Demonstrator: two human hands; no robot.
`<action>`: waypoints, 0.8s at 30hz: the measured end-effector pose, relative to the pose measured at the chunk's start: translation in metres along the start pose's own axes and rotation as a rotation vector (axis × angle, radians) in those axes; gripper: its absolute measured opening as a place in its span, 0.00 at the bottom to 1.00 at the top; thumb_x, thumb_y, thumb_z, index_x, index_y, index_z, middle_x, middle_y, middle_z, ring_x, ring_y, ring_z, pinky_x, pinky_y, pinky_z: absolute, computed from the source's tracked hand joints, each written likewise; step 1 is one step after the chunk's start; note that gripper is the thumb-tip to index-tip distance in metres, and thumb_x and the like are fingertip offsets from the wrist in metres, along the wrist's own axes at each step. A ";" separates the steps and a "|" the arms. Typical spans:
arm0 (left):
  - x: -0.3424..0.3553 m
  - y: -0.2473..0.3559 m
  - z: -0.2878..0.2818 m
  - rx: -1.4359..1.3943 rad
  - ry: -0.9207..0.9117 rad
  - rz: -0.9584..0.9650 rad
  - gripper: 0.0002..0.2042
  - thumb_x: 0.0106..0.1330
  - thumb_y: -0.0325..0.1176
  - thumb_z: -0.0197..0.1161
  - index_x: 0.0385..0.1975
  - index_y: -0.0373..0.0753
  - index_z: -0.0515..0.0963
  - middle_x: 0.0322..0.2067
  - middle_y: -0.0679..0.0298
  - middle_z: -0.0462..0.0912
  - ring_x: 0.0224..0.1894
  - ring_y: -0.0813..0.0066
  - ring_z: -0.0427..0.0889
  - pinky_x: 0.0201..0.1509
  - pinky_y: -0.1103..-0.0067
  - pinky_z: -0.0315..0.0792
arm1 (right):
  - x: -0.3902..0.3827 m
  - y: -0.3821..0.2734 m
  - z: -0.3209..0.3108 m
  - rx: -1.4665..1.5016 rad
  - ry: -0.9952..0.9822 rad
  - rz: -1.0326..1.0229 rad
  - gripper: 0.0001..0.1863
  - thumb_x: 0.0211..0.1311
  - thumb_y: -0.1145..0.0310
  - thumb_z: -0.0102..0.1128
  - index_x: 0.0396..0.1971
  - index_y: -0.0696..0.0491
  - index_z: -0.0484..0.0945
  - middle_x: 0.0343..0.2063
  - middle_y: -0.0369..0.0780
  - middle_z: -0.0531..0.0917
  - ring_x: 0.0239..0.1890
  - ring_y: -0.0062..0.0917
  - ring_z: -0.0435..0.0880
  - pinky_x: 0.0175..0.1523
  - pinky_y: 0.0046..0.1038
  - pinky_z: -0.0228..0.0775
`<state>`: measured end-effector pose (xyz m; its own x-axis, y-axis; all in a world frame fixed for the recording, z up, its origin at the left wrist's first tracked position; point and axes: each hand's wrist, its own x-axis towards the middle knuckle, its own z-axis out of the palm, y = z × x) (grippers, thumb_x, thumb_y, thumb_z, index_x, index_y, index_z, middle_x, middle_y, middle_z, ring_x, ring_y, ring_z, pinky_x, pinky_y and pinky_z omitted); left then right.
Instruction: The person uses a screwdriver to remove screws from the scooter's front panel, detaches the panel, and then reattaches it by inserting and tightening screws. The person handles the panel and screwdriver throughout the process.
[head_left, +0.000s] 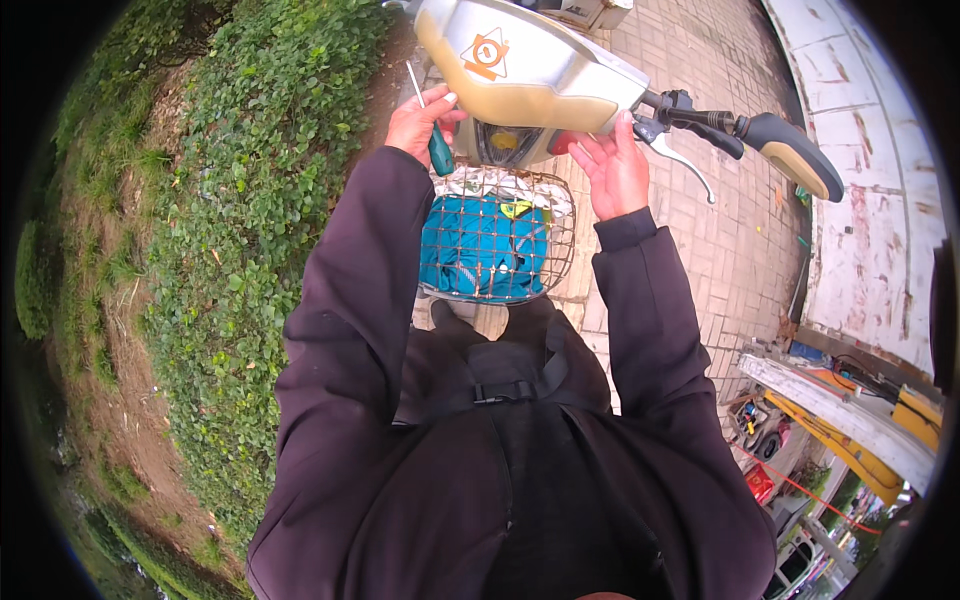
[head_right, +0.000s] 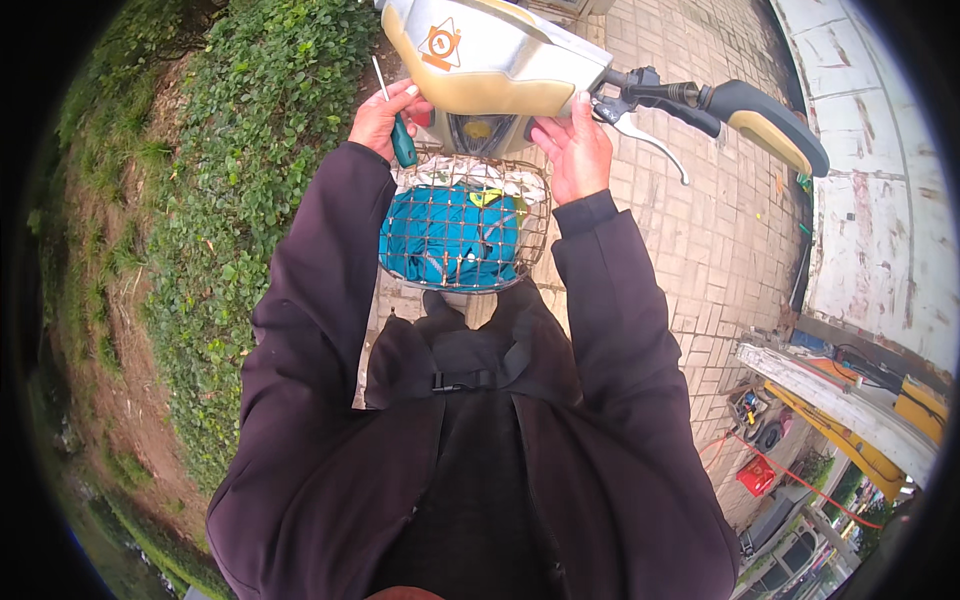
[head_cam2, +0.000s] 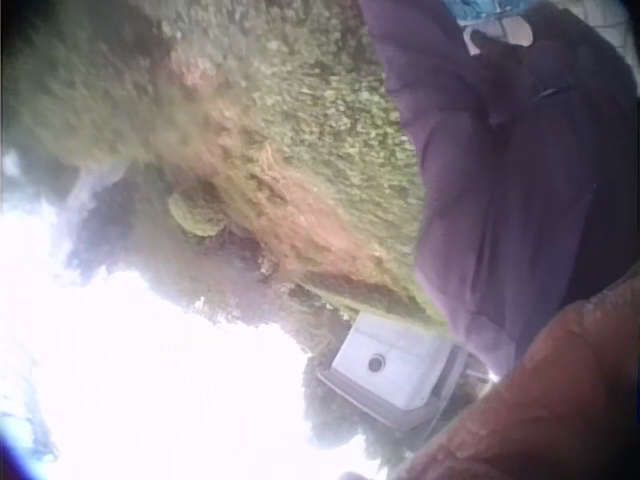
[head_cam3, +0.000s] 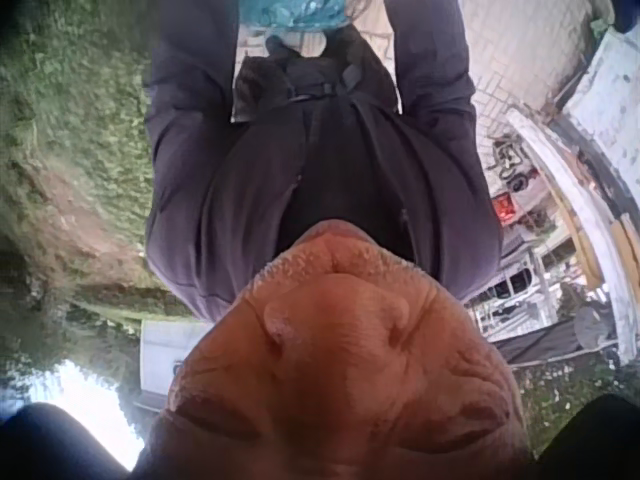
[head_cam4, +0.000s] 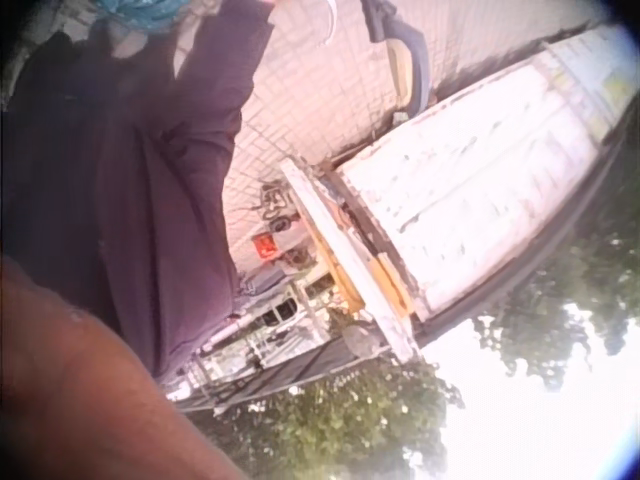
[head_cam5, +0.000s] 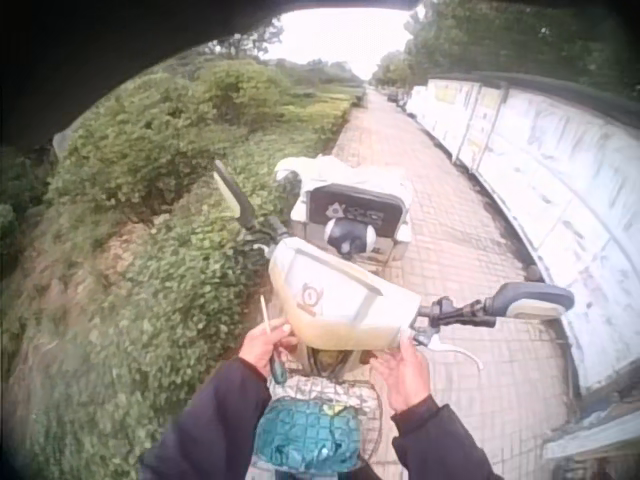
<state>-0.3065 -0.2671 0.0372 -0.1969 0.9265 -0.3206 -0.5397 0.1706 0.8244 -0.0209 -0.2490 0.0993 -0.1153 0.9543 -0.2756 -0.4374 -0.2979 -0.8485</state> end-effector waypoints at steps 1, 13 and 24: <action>0.001 0.001 0.000 0.014 -0.021 -0.006 0.19 0.70 0.30 0.68 0.58 0.32 0.77 0.40 0.60 0.89 0.35 0.78 0.88 0.24 0.84 0.73 | 0.003 0.002 0.003 0.023 0.033 -0.015 0.33 0.75 0.46 0.59 0.61 0.62 0.72 0.55 0.49 0.81 0.58 0.39 0.82 0.62 0.43 0.74; -0.010 -0.008 0.019 0.063 -0.031 0.036 0.15 0.68 0.26 0.70 0.52 0.29 0.79 0.39 0.62 0.88 0.30 0.79 0.85 0.22 0.84 0.75 | 0.048 0.015 -0.026 0.000 0.105 -0.152 0.29 0.77 0.47 0.56 0.57 0.60 0.75 0.51 0.47 0.85 0.52 0.38 0.86 0.61 0.43 0.78; -0.040 -0.018 0.032 0.018 0.067 0.074 0.10 0.74 0.31 0.64 0.46 0.31 0.78 0.45 0.55 0.88 0.31 0.79 0.86 0.21 0.86 0.74 | 0.108 -0.009 -0.063 0.046 0.087 0.049 0.25 0.81 0.46 0.46 0.56 0.53 0.74 0.50 0.42 0.84 0.54 0.34 0.84 0.63 0.44 0.76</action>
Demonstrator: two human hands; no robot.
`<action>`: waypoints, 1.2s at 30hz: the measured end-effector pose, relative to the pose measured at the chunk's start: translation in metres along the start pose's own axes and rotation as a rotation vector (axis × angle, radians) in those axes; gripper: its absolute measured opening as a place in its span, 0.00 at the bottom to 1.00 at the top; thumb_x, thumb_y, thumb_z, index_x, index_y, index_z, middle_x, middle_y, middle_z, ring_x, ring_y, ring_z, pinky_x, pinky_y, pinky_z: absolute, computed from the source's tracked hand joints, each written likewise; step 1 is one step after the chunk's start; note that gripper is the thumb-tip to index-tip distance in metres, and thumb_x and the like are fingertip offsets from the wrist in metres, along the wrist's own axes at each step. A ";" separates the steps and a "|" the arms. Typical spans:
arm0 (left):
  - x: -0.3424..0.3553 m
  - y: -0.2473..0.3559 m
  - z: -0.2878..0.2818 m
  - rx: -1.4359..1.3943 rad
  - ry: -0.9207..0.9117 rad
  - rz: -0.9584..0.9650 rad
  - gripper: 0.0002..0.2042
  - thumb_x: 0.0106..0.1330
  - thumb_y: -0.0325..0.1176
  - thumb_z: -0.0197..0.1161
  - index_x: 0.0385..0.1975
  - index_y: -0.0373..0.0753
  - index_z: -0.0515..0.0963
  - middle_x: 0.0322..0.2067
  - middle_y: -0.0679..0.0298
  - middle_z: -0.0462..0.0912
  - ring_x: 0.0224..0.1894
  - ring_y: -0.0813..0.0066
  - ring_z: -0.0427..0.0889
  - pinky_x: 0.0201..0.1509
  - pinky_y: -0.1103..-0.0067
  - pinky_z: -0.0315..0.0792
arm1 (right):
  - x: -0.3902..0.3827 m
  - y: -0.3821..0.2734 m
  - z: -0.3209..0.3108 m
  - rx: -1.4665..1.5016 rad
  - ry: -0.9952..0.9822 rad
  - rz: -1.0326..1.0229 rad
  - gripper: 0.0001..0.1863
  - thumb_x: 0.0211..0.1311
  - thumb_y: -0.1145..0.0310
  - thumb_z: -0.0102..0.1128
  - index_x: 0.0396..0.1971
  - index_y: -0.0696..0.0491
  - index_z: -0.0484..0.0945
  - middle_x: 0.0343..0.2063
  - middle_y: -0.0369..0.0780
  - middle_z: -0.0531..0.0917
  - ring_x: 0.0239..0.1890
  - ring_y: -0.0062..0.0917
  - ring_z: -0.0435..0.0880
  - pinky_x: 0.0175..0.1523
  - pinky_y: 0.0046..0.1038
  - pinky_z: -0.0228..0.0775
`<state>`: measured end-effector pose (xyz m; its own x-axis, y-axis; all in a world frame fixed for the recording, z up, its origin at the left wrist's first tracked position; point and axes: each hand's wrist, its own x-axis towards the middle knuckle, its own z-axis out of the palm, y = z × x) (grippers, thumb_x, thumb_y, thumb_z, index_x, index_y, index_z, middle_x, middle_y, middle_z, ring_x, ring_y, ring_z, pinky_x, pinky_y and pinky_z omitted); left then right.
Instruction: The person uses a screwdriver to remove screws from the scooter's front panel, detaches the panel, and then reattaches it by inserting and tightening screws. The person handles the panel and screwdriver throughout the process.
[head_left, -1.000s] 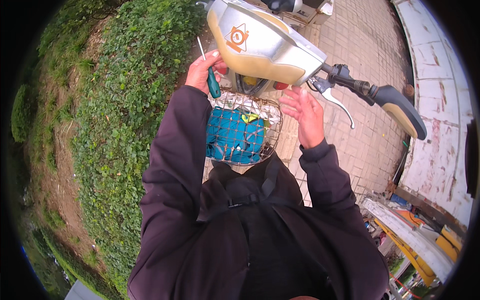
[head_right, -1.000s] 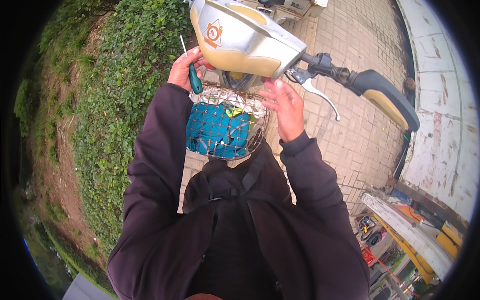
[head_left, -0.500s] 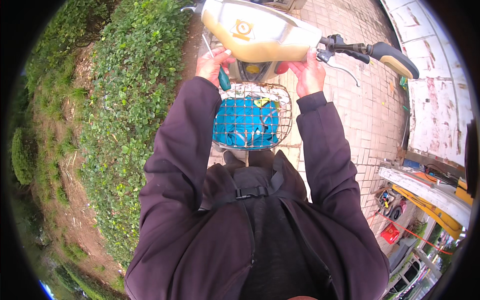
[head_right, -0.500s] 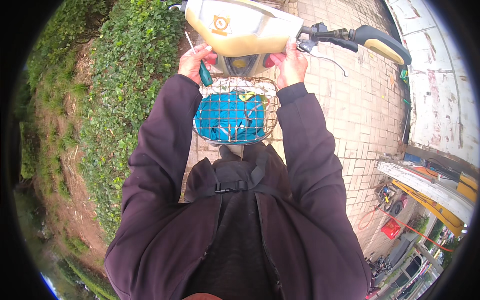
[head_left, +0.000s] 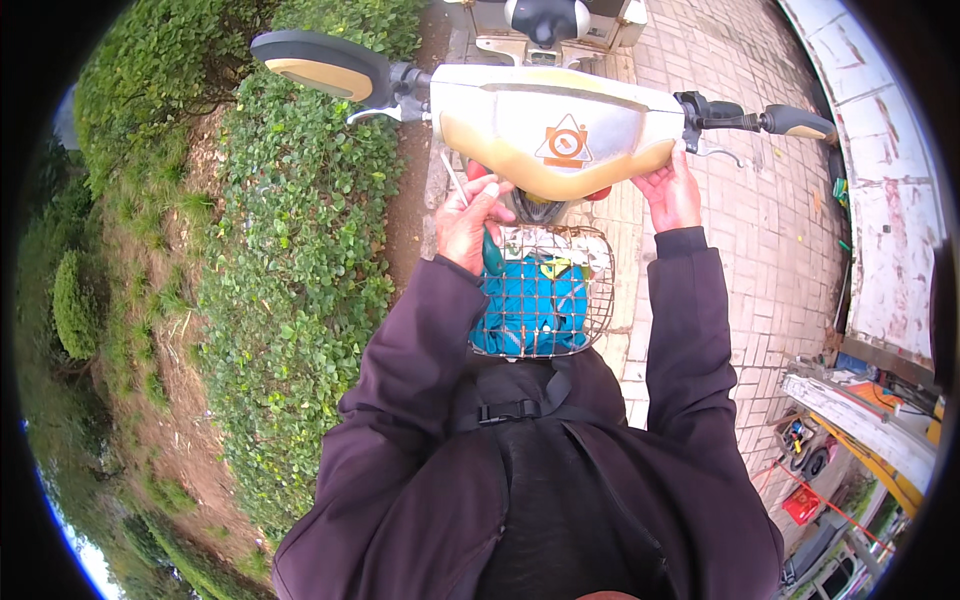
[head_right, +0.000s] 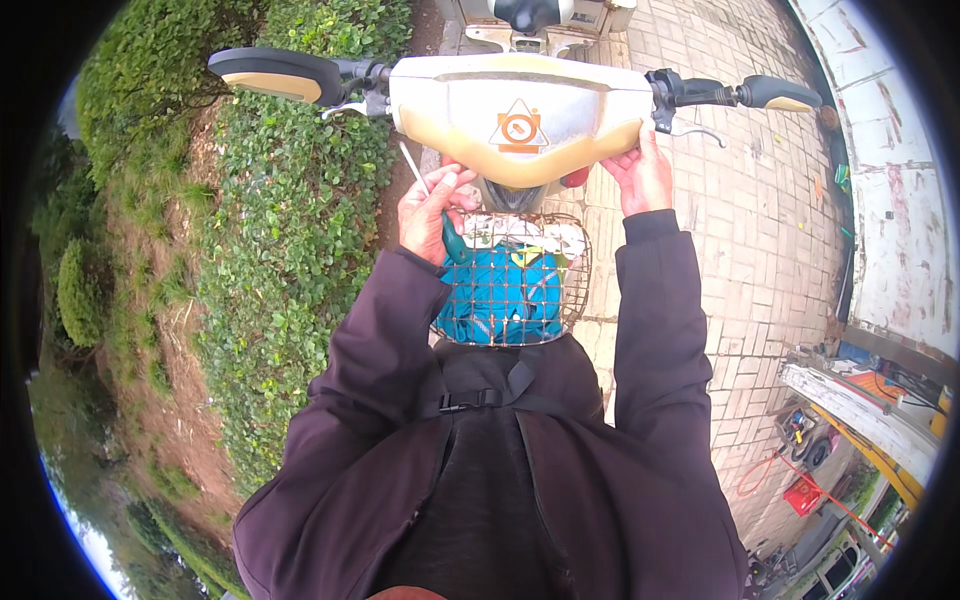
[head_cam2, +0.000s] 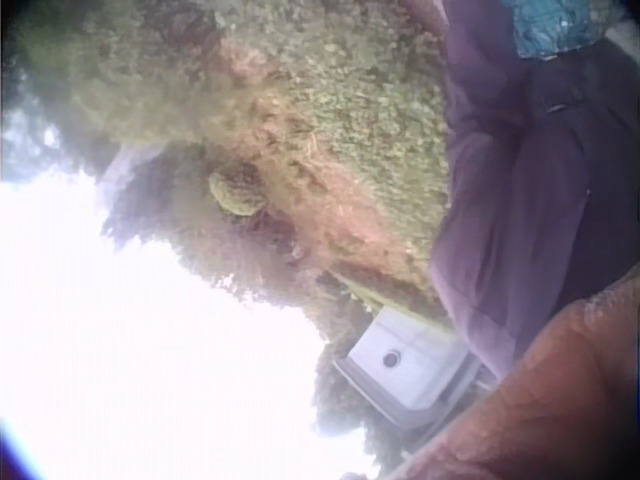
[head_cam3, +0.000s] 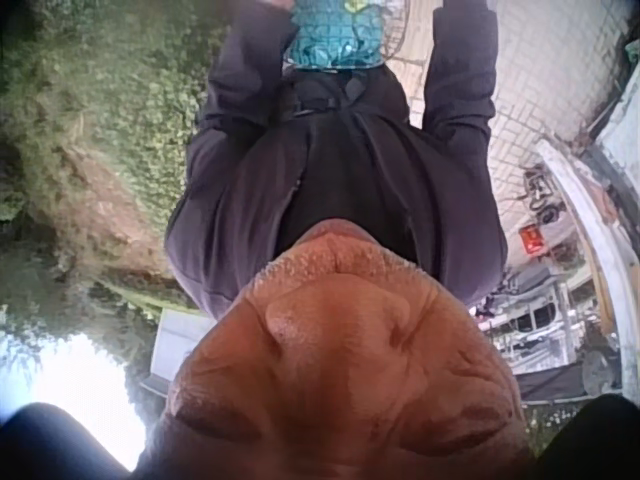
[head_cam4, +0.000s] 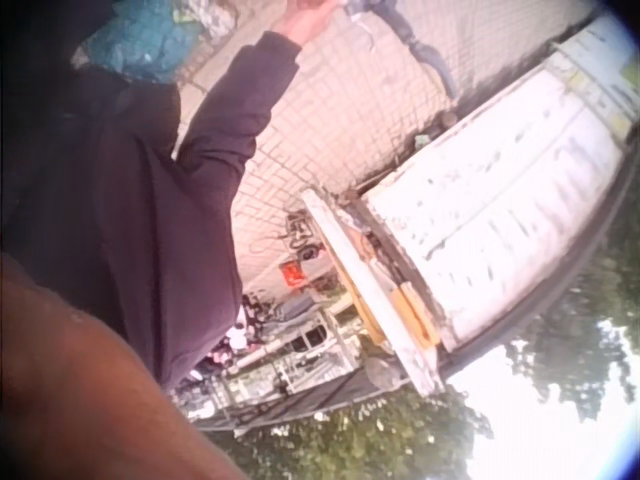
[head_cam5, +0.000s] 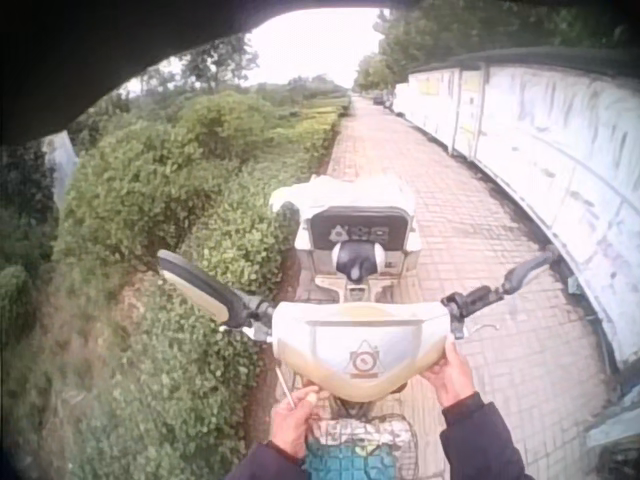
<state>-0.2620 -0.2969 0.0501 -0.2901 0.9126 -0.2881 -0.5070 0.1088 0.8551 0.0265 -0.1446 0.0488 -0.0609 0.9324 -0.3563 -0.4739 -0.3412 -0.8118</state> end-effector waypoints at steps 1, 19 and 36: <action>-0.002 0.006 -0.006 0.039 0.048 0.049 0.09 0.74 0.31 0.64 0.45 0.31 0.79 0.44 0.54 0.89 0.29 0.79 0.85 0.21 0.86 0.74 | -0.003 -0.001 0.000 -0.030 -0.028 -0.013 0.25 0.81 0.46 0.46 0.57 0.53 0.74 0.51 0.42 0.84 0.54 0.33 0.84 0.63 0.44 0.76; 0.082 0.101 -0.006 1.007 0.154 0.584 0.22 0.69 0.42 0.71 0.51 0.29 0.82 0.34 0.64 0.83 0.34 0.78 0.78 0.43 0.78 0.75 | -0.029 -0.045 0.024 -0.807 0.252 -0.706 0.16 0.67 0.74 0.65 0.53 0.63 0.83 0.47 0.42 0.87 0.46 0.23 0.86 0.52 0.25 0.78; 0.089 0.090 -0.016 0.617 0.130 0.457 0.17 0.60 0.34 0.79 0.43 0.30 0.83 0.33 0.71 0.81 0.34 0.83 0.74 0.42 0.83 0.71 | -0.017 -0.036 0.024 -0.430 0.158 -0.534 0.19 0.64 0.79 0.68 0.54 0.66 0.81 0.45 0.42 0.88 0.44 0.20 0.86 0.53 0.23 0.78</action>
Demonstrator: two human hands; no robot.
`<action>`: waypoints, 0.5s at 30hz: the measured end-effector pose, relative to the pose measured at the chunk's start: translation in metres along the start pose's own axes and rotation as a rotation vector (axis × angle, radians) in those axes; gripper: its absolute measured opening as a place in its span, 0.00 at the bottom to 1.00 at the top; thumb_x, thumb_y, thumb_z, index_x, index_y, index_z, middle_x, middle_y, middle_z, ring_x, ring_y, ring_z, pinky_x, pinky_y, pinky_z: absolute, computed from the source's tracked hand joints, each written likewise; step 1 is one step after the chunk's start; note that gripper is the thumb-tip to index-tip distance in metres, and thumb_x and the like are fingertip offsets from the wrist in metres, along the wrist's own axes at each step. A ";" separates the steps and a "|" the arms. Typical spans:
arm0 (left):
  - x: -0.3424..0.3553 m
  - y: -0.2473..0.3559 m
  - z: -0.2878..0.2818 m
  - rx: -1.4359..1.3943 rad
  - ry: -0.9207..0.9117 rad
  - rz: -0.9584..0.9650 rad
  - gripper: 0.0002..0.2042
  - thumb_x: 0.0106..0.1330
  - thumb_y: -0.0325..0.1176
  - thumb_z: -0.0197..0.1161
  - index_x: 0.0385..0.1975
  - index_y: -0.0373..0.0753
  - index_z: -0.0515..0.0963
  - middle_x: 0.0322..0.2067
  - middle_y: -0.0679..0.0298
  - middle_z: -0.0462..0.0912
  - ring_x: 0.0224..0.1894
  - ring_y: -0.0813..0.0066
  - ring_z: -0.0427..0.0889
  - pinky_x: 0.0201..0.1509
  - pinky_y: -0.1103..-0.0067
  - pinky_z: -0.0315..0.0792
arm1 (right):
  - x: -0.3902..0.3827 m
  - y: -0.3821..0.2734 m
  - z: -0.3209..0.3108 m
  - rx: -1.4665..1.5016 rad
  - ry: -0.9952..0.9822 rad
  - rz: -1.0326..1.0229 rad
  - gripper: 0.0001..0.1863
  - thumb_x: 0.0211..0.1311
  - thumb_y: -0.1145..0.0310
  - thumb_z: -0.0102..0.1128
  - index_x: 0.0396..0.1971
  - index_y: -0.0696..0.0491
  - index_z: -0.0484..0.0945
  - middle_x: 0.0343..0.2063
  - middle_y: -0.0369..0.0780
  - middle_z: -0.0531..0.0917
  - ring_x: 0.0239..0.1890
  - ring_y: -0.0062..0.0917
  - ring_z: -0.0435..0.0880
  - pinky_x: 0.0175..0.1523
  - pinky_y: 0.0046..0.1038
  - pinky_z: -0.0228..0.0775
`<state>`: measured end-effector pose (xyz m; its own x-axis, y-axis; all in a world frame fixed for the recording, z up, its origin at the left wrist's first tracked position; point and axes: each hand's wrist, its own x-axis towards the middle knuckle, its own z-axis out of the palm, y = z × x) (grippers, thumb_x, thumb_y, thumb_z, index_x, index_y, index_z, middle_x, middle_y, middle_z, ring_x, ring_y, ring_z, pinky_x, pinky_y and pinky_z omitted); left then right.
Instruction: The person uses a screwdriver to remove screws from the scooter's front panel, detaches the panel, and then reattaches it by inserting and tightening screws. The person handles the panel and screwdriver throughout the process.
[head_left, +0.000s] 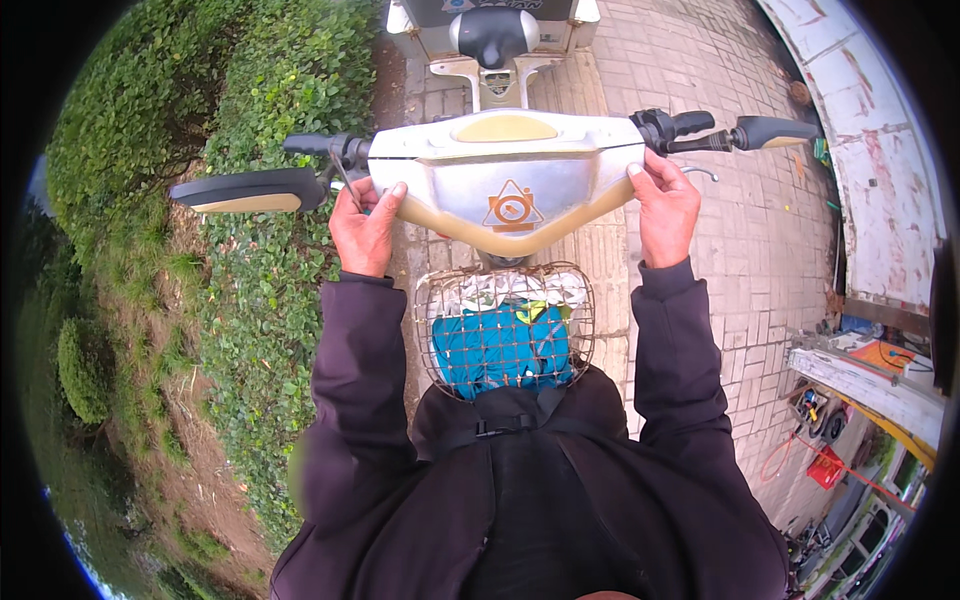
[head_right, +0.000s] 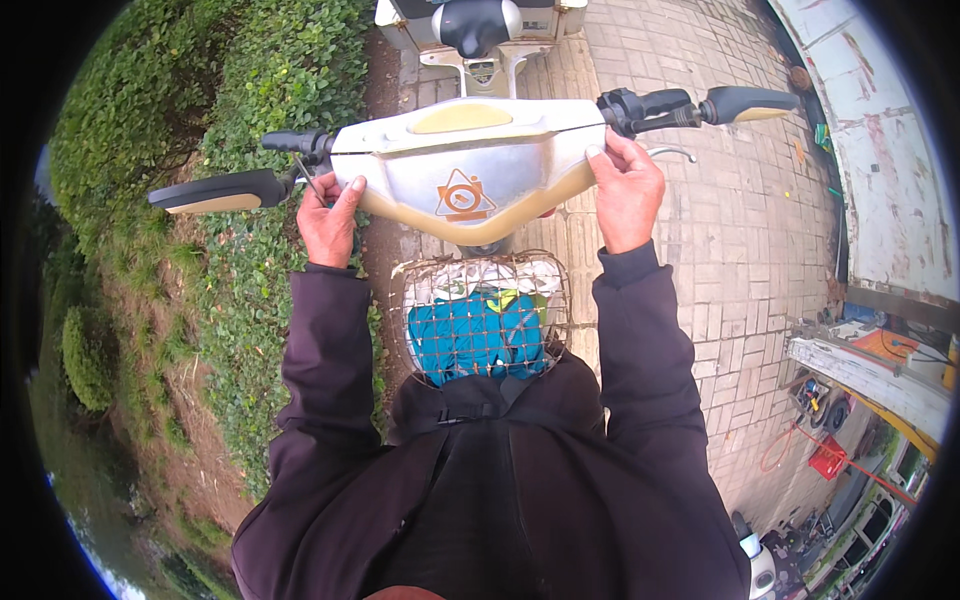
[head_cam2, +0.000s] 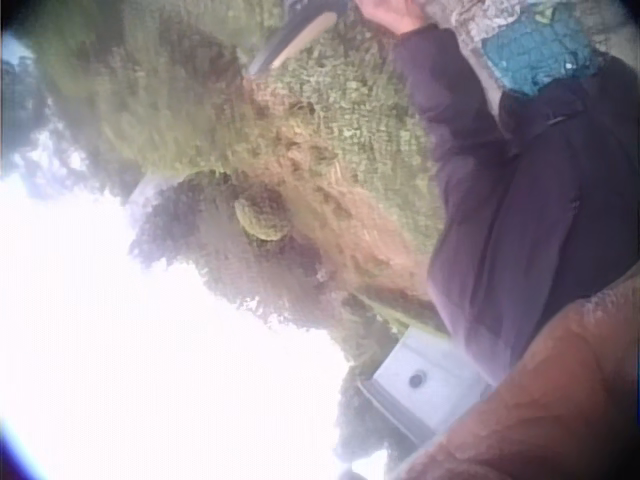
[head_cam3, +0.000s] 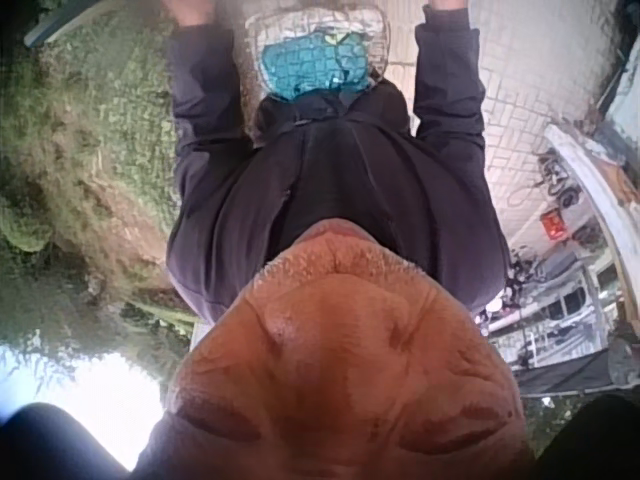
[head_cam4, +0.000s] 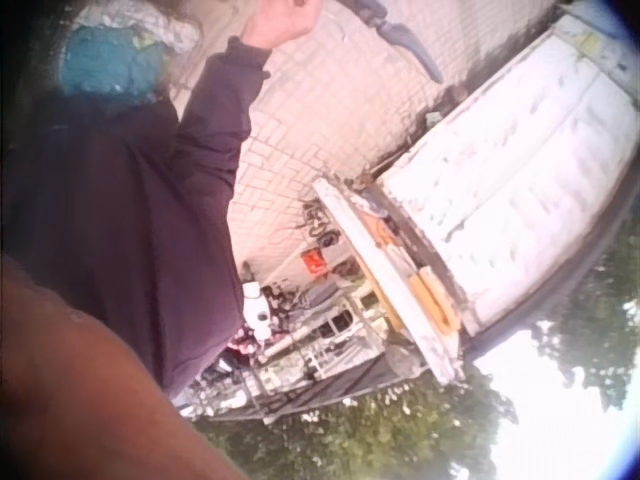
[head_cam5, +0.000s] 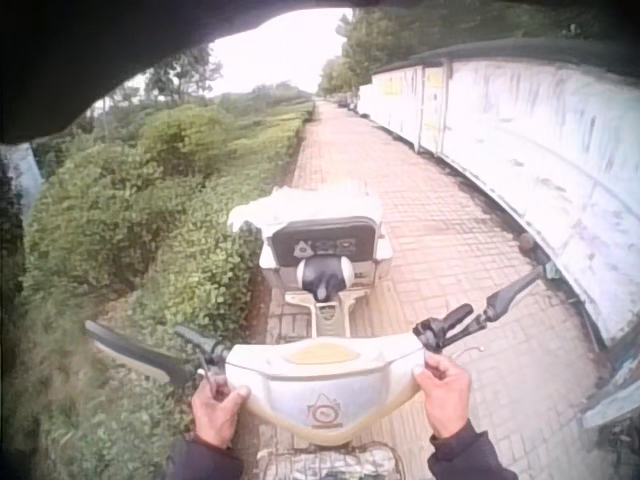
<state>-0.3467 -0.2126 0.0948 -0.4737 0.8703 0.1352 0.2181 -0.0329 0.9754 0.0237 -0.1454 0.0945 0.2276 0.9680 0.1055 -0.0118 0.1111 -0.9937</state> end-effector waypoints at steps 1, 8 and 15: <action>0.001 0.001 -0.001 0.029 -0.002 0.014 0.18 0.59 0.35 0.79 0.43 0.31 0.83 0.33 0.70 0.81 0.34 0.83 0.74 0.41 0.83 0.72 | 0.001 -0.003 0.000 -0.023 -0.017 0.002 0.19 0.64 0.79 0.68 0.54 0.66 0.82 0.45 0.42 0.88 0.45 0.20 0.86 0.53 0.23 0.78; 0.024 0.024 -0.018 0.369 -0.166 -0.205 0.30 0.55 0.56 0.78 0.39 0.31 0.81 0.32 0.63 0.85 0.36 0.78 0.82 0.45 0.80 0.77 | 0.026 -0.025 -0.008 -0.230 -0.168 0.123 0.20 0.65 0.60 0.73 0.49 0.58 0.84 0.37 0.31 0.87 0.32 0.08 0.77 0.30 0.15 0.62; 0.028 0.020 -0.016 0.298 -0.162 -0.198 0.27 0.53 0.54 0.80 0.32 0.36 0.77 0.29 0.69 0.80 0.33 0.82 0.76 0.42 0.81 0.75 | 0.035 -0.021 -0.013 -0.226 -0.165 0.224 0.20 0.63 0.61 0.75 0.48 0.59 0.84 0.37 0.32 0.87 0.32 0.09 0.77 0.30 0.14 0.61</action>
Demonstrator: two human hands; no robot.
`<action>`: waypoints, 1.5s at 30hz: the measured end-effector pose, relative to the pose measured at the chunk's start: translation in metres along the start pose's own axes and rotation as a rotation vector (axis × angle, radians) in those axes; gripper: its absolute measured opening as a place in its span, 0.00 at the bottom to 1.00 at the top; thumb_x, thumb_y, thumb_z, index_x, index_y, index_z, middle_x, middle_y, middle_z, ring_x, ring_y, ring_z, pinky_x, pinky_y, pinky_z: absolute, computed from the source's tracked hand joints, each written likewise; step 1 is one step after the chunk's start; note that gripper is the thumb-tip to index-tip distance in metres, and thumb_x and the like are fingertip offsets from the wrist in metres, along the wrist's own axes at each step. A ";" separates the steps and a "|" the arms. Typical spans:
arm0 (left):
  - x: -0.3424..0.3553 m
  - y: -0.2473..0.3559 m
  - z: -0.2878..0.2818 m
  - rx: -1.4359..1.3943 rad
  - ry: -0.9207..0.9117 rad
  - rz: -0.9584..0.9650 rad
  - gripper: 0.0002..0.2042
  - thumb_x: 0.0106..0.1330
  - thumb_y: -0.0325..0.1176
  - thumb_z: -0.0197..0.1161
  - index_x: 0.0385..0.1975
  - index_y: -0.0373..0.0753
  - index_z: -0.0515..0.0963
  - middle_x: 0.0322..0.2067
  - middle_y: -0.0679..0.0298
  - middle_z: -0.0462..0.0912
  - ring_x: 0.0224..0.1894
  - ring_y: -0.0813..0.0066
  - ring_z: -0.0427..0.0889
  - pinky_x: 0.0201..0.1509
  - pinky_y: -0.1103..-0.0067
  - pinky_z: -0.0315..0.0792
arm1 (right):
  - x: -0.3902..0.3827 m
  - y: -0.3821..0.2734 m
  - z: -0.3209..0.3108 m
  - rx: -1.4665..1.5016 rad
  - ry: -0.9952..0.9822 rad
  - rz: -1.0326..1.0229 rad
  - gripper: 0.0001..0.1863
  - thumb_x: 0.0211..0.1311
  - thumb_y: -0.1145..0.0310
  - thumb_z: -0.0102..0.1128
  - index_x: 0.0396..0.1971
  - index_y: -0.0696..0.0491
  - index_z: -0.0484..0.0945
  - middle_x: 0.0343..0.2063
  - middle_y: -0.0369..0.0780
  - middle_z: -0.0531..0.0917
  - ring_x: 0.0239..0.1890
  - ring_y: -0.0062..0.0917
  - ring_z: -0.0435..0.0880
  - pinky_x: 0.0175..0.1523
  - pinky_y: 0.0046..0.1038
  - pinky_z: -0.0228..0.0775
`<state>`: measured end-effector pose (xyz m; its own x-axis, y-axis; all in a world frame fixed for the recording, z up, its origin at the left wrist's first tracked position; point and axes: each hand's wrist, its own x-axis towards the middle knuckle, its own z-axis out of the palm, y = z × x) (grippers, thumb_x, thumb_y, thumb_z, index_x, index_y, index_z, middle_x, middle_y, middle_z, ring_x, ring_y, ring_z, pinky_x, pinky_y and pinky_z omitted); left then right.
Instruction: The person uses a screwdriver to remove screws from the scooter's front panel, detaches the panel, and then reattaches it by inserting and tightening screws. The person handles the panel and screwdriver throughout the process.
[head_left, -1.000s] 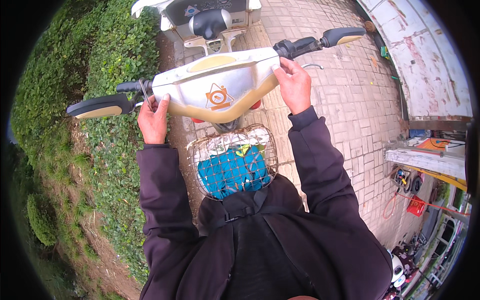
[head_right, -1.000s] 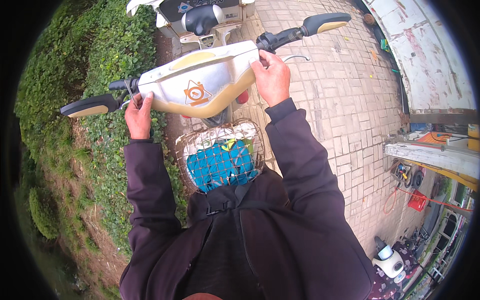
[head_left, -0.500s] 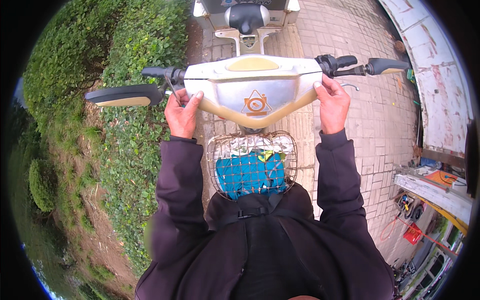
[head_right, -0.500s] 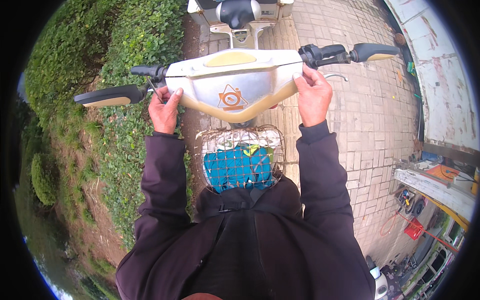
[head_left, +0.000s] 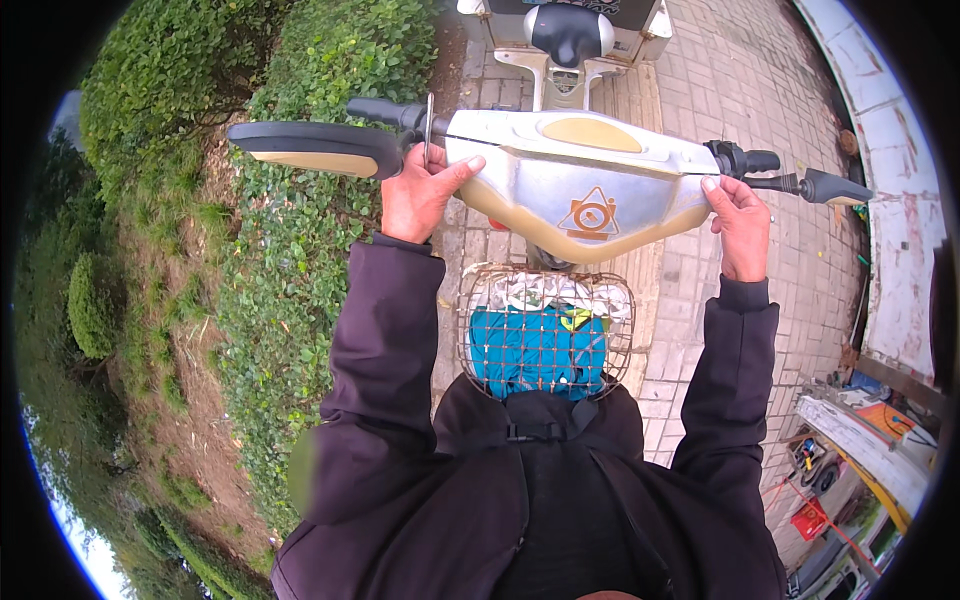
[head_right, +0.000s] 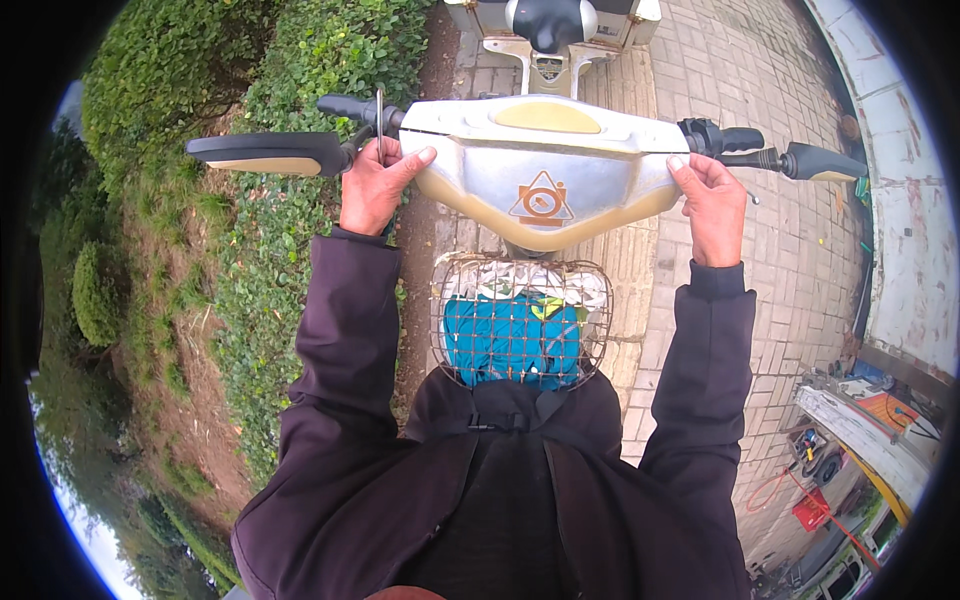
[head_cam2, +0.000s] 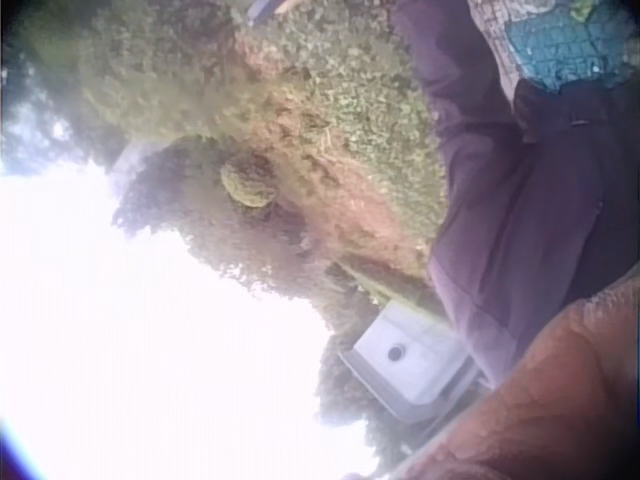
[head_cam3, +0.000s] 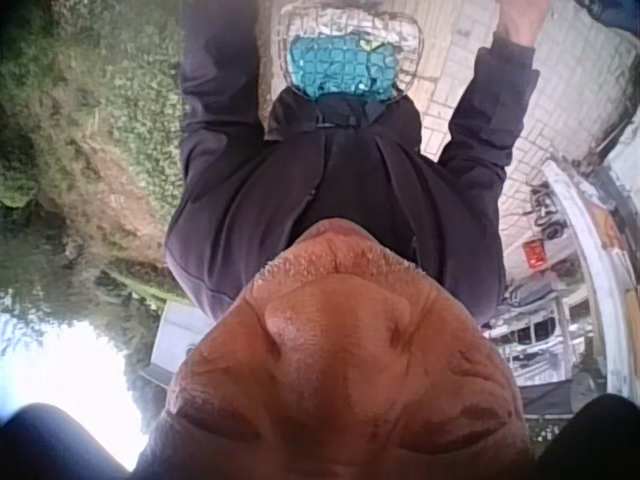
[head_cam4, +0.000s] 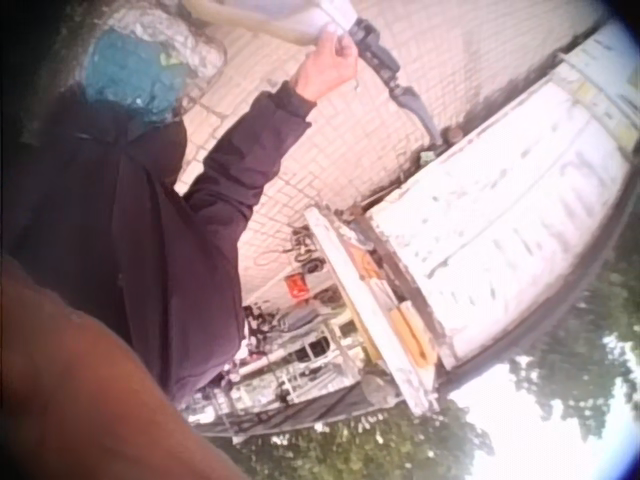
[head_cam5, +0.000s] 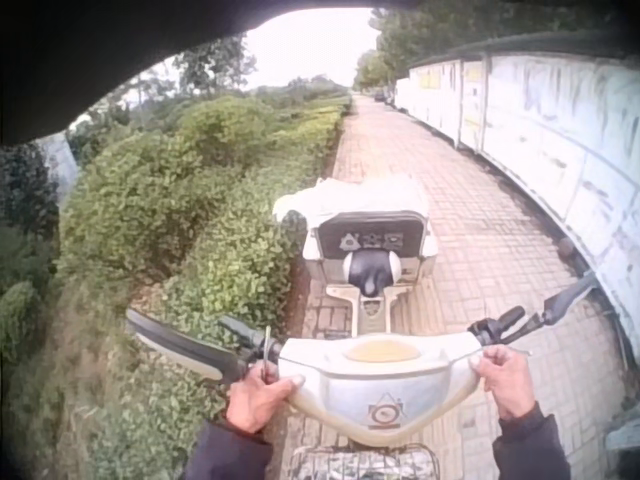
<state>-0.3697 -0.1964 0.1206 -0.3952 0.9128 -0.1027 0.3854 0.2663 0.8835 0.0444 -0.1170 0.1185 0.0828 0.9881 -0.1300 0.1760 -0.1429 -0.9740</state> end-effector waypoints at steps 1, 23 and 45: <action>-0.001 0.000 0.001 -0.017 0.001 0.002 0.27 0.53 0.54 0.81 0.32 0.35 0.77 0.29 0.69 0.80 0.33 0.82 0.76 0.42 0.82 0.75 | -0.001 0.000 0.000 0.013 -0.016 -0.032 0.20 0.63 0.62 0.76 0.48 0.59 0.84 0.37 0.32 0.87 0.33 0.09 0.78 0.30 0.15 0.61; -0.005 0.004 0.001 -0.088 0.002 -0.004 0.23 0.56 0.47 0.81 0.35 0.34 0.78 0.28 0.69 0.79 0.31 0.83 0.74 0.38 0.82 0.72 | -0.005 0.005 -0.001 0.009 -0.007 -0.064 0.18 0.65 0.66 0.73 0.49 0.62 0.83 0.38 0.36 0.88 0.34 0.11 0.79 0.36 0.16 0.67; -0.102 -0.046 0.049 -0.498 0.265 0.168 0.12 0.68 0.23 0.68 0.50 0.30 0.82 0.46 0.61 0.84 0.31 0.86 0.78 0.35 0.85 0.73 | -0.134 0.052 0.009 0.127 -0.051 0.156 0.16 0.73 0.69 0.64 0.54 0.61 0.80 0.51 0.44 0.86 0.50 0.26 0.88 0.50 0.26 0.79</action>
<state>-0.3066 -0.2867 0.0683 -0.5820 0.8045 0.1188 0.0484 -0.1116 0.9926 0.0334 -0.2558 0.0839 0.0488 0.9566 -0.2872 0.0393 -0.2891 -0.9565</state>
